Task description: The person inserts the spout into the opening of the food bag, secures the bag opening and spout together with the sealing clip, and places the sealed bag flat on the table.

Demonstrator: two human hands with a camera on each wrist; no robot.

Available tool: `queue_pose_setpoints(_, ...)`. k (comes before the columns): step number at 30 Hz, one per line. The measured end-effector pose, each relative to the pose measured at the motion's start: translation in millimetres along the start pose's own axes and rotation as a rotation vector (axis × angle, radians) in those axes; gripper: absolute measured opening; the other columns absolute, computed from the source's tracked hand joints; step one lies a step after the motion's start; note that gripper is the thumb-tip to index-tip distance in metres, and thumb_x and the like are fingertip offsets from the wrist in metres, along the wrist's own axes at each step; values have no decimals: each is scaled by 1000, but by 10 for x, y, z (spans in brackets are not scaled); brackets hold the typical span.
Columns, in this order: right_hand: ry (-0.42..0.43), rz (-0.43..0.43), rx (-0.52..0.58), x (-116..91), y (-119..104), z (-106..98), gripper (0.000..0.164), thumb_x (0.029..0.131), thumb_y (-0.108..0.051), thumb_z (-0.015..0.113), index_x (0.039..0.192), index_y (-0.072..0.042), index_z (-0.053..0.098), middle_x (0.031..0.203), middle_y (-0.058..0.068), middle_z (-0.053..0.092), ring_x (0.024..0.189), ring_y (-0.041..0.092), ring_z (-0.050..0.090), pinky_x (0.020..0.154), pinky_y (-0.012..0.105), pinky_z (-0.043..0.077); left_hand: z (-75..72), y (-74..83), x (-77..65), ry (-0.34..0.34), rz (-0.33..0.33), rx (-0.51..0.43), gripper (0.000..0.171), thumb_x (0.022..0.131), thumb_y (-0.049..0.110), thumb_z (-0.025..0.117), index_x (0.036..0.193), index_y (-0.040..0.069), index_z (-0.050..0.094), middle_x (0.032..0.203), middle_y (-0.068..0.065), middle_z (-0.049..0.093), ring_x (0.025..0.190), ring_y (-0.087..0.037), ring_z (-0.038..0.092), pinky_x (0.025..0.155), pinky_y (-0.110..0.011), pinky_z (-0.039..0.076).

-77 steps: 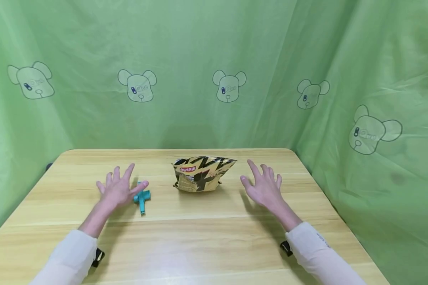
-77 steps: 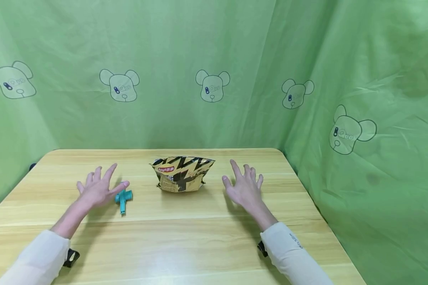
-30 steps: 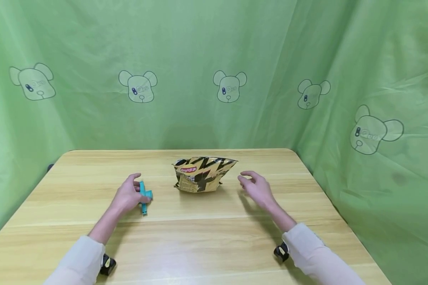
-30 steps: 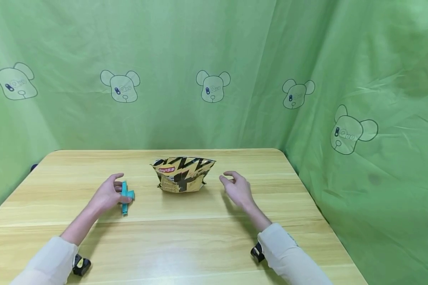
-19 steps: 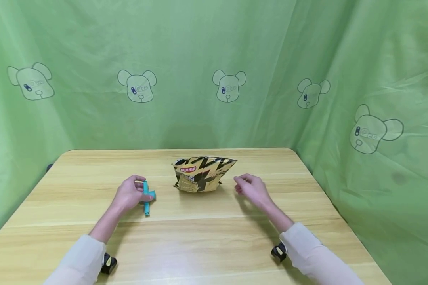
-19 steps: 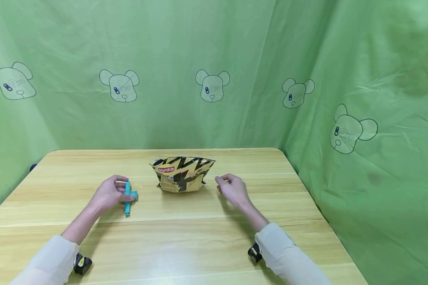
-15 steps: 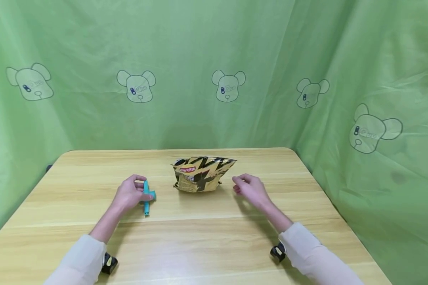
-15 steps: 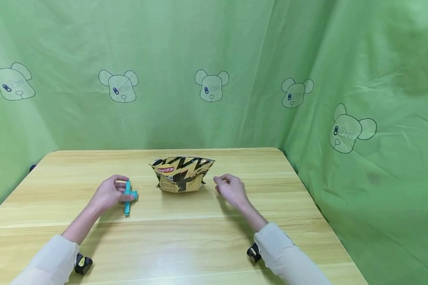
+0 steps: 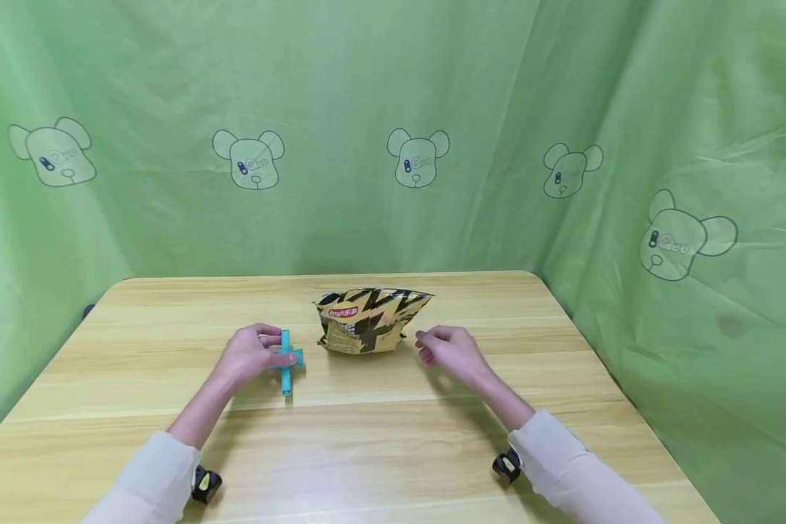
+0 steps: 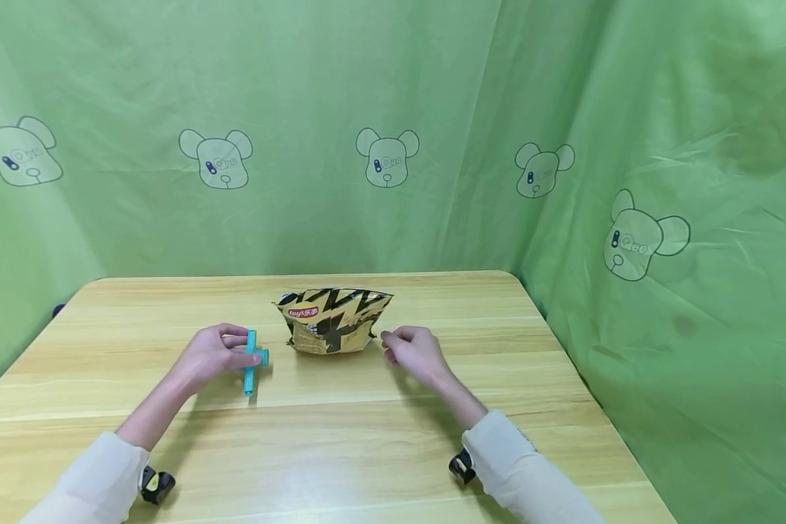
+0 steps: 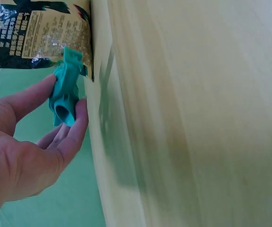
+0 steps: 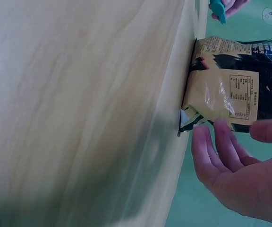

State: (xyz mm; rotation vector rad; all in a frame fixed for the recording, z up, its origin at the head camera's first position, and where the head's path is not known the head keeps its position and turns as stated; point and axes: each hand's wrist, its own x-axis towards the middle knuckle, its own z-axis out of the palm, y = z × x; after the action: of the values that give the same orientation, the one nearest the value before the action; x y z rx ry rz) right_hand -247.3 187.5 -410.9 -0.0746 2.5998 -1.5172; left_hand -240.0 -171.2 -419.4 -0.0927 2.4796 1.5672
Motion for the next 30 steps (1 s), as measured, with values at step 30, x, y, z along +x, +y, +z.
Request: queue_pose_setpoints(30, -264, -86, -19, -147, -508, 423, 32, 100, -26, 63, 113, 2, 72, 100, 23, 74, 95, 39, 72, 83, 41, 62, 485, 395, -167, -370, 134, -107, 62, 78, 4, 85, 133, -6, 59, 121, -27, 70, 92, -26, 76, 84, -38, 62)
